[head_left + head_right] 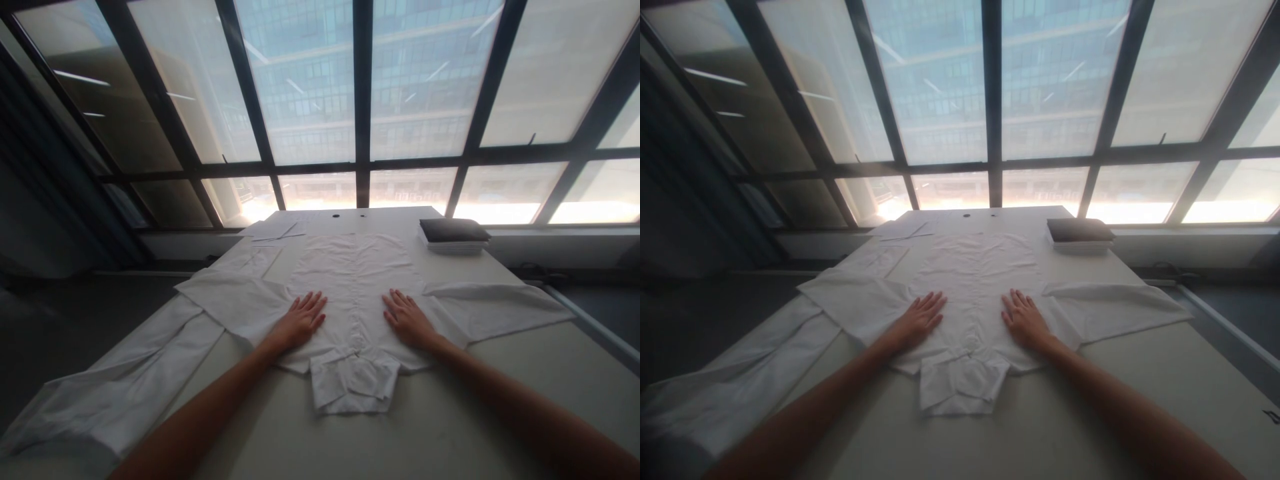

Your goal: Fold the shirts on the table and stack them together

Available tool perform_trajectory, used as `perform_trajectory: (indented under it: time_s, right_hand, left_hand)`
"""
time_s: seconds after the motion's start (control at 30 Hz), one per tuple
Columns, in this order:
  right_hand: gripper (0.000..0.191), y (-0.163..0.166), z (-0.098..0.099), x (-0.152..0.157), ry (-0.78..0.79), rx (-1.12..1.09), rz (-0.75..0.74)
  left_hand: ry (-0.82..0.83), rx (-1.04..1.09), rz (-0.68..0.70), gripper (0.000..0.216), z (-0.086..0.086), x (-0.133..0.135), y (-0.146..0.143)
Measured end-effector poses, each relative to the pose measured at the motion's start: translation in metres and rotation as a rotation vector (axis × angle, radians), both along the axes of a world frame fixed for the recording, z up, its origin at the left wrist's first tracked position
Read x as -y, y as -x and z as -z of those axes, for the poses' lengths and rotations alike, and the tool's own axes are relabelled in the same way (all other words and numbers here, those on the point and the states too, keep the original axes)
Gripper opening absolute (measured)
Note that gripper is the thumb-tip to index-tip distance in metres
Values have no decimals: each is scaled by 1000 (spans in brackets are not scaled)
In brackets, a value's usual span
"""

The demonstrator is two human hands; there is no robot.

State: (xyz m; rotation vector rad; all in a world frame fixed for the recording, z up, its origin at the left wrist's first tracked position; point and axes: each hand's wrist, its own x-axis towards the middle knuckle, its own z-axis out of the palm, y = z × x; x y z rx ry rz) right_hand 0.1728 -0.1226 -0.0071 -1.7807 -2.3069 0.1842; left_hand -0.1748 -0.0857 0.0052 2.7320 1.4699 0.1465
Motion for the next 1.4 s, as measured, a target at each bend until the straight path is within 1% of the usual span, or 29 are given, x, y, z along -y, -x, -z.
perform_trajectory:
  time_s: [0.2,0.27,0.3,0.33,0.4,0.5,0.6,0.67,0.7,0.77,0.83,0.9,1.0,1.1,1.17,1.23,1.33,1.4]
  right_hand:
    - [59,-2,9,33,7,15,-18]
    - [59,-1,9,38,35,16,-9]
    - [59,2,8,38,55,15,0]
    - [59,7,5,34,68,11,6]
    - [59,22,-4,18,50,-8,1]
    - [59,57,-16,-21,-61,-41,-48]
    - [60,90,-18,-60,-56,-40,-72]
    - [62,102,-14,-79,-53,-31,-61]
    - [63,103,-10,-85,-53,-24,-65]
    - [64,100,-3,-94,-58,-10,-97]
    - [62,90,4,-98,-59,-5,-114]
    - [60,76,7,-101,-55,-3,-82]
    - [63,48,7,-109,-19,31,56]
    - [66,15,7,-119,15,84,245]
    - [68,-5,8,-125,20,97,380]
    - [70,-21,9,-128,10,92,483]
    - [70,-28,8,-131,-15,80,567]
    - [69,-19,5,-133,-28,77,618]
  left_hand:
    - [24,-48,-25,60,3,48,8]
    - [84,-71,-38,62,0,54,11]
    - [127,-84,-41,64,-3,52,11]
    - [167,-93,-41,65,-5,47,8]
    - [210,-81,-29,65,-11,27,-6]
    - [127,42,7,58,-16,-17,-50]
    - [51,247,38,50,-11,-57,-99]
    - [23,278,28,51,-4,-73,-120]
    - [11,281,19,52,-1,-78,-125]
    - [-1,271,2,53,7,-83,-127]
    - [-5,254,-16,53,13,-83,-123]
    - [0,237,-38,52,16,-81,-119]
    - [3,166,-61,55,16,-77,-118]
    - [-2,79,-70,57,13,-75,-120]
    - [4,58,-77,58,11,-74,-122]
    - [11,51,-80,58,10,-74,-122]
    - [12,47,-79,59,11,-74,-121]
    - [7,43,-75,59,12,-75,-121]
